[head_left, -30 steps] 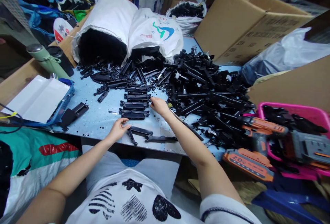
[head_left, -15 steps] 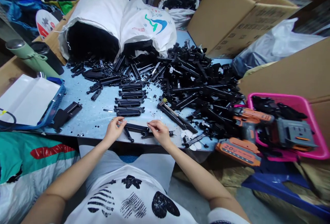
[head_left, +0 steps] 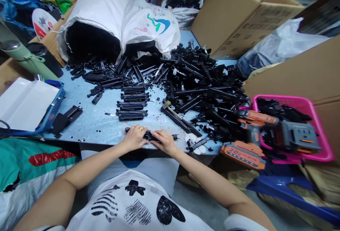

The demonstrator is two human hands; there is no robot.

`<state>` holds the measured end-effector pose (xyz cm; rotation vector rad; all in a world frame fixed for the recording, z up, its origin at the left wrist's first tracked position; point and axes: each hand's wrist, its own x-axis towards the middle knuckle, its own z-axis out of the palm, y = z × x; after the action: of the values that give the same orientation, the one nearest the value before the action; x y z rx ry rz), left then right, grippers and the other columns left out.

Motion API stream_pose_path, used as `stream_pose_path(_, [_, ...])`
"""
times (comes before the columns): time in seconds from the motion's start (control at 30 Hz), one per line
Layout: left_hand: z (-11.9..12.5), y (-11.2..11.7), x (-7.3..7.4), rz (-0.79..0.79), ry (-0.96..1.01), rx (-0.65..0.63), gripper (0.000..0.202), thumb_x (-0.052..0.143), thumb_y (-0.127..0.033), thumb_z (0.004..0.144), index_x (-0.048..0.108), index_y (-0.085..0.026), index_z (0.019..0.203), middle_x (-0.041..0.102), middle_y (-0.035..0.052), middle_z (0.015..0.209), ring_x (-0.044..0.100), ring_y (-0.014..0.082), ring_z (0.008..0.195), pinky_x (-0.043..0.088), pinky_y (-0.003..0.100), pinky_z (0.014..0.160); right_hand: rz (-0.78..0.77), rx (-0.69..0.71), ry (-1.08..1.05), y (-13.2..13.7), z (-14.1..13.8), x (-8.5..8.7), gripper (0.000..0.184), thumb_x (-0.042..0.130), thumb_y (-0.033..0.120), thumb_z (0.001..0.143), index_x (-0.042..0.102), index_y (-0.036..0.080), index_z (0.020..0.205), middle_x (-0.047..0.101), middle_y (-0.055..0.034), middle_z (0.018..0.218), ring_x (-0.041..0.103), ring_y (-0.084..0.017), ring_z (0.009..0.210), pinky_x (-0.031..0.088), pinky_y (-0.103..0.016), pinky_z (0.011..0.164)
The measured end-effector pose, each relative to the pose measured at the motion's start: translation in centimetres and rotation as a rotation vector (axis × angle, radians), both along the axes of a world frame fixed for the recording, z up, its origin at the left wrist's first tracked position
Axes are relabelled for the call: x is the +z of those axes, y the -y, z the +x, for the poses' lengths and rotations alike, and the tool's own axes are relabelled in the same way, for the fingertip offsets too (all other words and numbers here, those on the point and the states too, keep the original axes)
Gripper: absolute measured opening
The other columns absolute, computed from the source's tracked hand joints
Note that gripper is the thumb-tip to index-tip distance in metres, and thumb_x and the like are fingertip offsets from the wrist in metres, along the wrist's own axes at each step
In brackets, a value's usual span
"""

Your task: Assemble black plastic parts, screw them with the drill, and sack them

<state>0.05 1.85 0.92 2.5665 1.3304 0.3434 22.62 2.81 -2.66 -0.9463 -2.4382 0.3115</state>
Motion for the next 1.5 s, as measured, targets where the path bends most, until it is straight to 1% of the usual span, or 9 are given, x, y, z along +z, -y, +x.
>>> stream_pose_path(0.23, [-0.4, 1.4, 0.9, 0.095, -0.096, -0.04, 0.054, 0.051, -0.042, 0.088, 0.043, -0.008, 0.13, 0.055, 0.0172, 0.12, 0.05, 0.0283, 0.108, 0.037, 0.04, 0.09, 0.09, 0.191, 0.251, -2.6, 1.5, 1.3, 0.04, 0.048, 0.045, 0.091, 0.055, 0.019, 0.12, 0.064, -0.0077, 0.092, 0.057, -0.017, 0.08, 0.044, -0.027, 0.067])
stream_pose_path(0.4, [-2.1, 0.4, 1.0, 0.246, -0.147, -0.035, 0.048, 0.042, -0.048, 0.091, 0.059, -0.007, 0.109, 0.065, 0.0141, 0.09, 0.058, 0.0246, 0.082, 0.041, 0.033, 0.067, 0.206, -0.004, 0.357, -2.6, 1.0, 2.9, 0.056, 0.043, 0.068, 0.081, 0.056, 0.016, 0.065, 0.055, -0.0045, 0.059, 0.051, -0.015, 0.057, 0.034, -0.026, 0.054])
stream_pose_path(0.53, [-2.5, 0.2, 3.5, 0.353, 0.101, 0.006, 0.049, 0.036, -0.046, 0.094, 0.057, -0.015, 0.062, 0.055, 0.006, 0.055, 0.053, 0.0176, 0.056, 0.034, 0.029, 0.052, 0.187, 0.122, 0.198, -1.5, 0.0, 7.5, 0.058, 0.039, 0.07, 0.082, 0.048, 0.018, 0.056, 0.047, -0.0007, 0.052, 0.043, -0.012, 0.049, 0.026, -0.026, 0.049])
stream_pose_path(0.73, [-1.2, 4.5, 9.5, 0.08, 0.805, -0.22, 0.055, 0.018, -0.045, 0.097, 0.051, -0.017, 0.064, 0.051, 0.002, 0.051, 0.046, 0.0119, 0.048, 0.033, 0.025, 0.049, -0.211, 0.584, -0.266, 1.1, -1.6, 14.8, 0.059, 0.023, 0.065, 0.09, 0.047, 0.019, 0.061, 0.043, 0.0007, 0.047, 0.042, -0.011, 0.045, 0.027, -0.026, 0.047])
stream_pose_path(0.93, [-0.6, 6.6, 9.7, -0.086, 1.006, -0.139, 0.052, 0.021, -0.042, 0.097, 0.056, -0.017, 0.068, 0.054, 0.0031, 0.053, 0.05, 0.0119, 0.05, 0.038, 0.026, 0.05, -0.512, 0.514, -0.525, 4.3, -3.9, 11.6, 0.055, 0.019, 0.06, 0.092, 0.041, 0.023, 0.058, 0.041, 0.0007, 0.044, 0.041, -0.012, 0.04, 0.033, -0.026, 0.044])
stream_pose_path(1.13, [1.2, 7.4, 8.6, 0.092, 1.124, 0.049, 0.055, 0.017, -0.051, 0.095, 0.065, -0.023, 0.096, 0.065, 0.0087, 0.087, 0.062, 0.0204, 0.083, 0.051, 0.038, 0.071, -0.278, -0.229, -0.954, 7.5, -10.7, 4.7, 0.06, 0.006, 0.061, 0.086, 0.044, 0.024, 0.115, 0.056, -0.0135, 0.086, 0.057, -0.03, 0.082, 0.048, -0.049, 0.068])
stream_pose_path(1.27, [1.9, 7.2, 6.7, 0.234, 0.862, -0.118, 0.068, 0.009, -0.059, 0.092, 0.05, -0.02, 0.13, 0.064, 0.0141, 0.111, 0.055, 0.0267, 0.112, 0.048, 0.045, 0.09, -0.125, -0.487, -1.024, 4.0, -12.9, 3.7, 0.044, 0.019, 0.038, 0.091, 0.023, 0.025, 0.133, 0.044, -0.0183, 0.123, 0.046, -0.033, 0.115, 0.042, -0.056, 0.085])
stream_pose_path(1.4, [-0.4, 3.8, 3.2, 0.399, 0.556, -0.031, 0.074, 0.015, -0.063, 0.089, 0.05, -0.014, 0.13, 0.066, 0.0161, 0.101, 0.06, 0.0259, 0.101, 0.051, 0.039, 0.084, 0.019, -0.625, -0.635, 0.2, -5.3, 6.7, 0.042, 0.041, 0.04, 0.088, 0.035, 0.019, 0.125, 0.04, -0.0194, 0.13, 0.038, -0.032, 0.125, 0.035, -0.055, 0.098])
stream_pose_path(1.5, [-2.7, 0.8, 0.6, 0.38, 0.239, 0.08, 0.065, 0.028, -0.062, 0.089, 0.056, -0.015, 0.125, 0.064, 0.0175, 0.11, 0.054, 0.0297, 0.114, 0.044, 0.045, 0.095, 0.252, -1.038, -0.359, -0.6, 6.0, 9.7, 0.051, 0.05, 0.047, 0.085, 0.04, 0.015, 0.123, 0.042, -0.0213, 0.128, 0.036, -0.034, 0.126, 0.029, -0.055, 0.102])
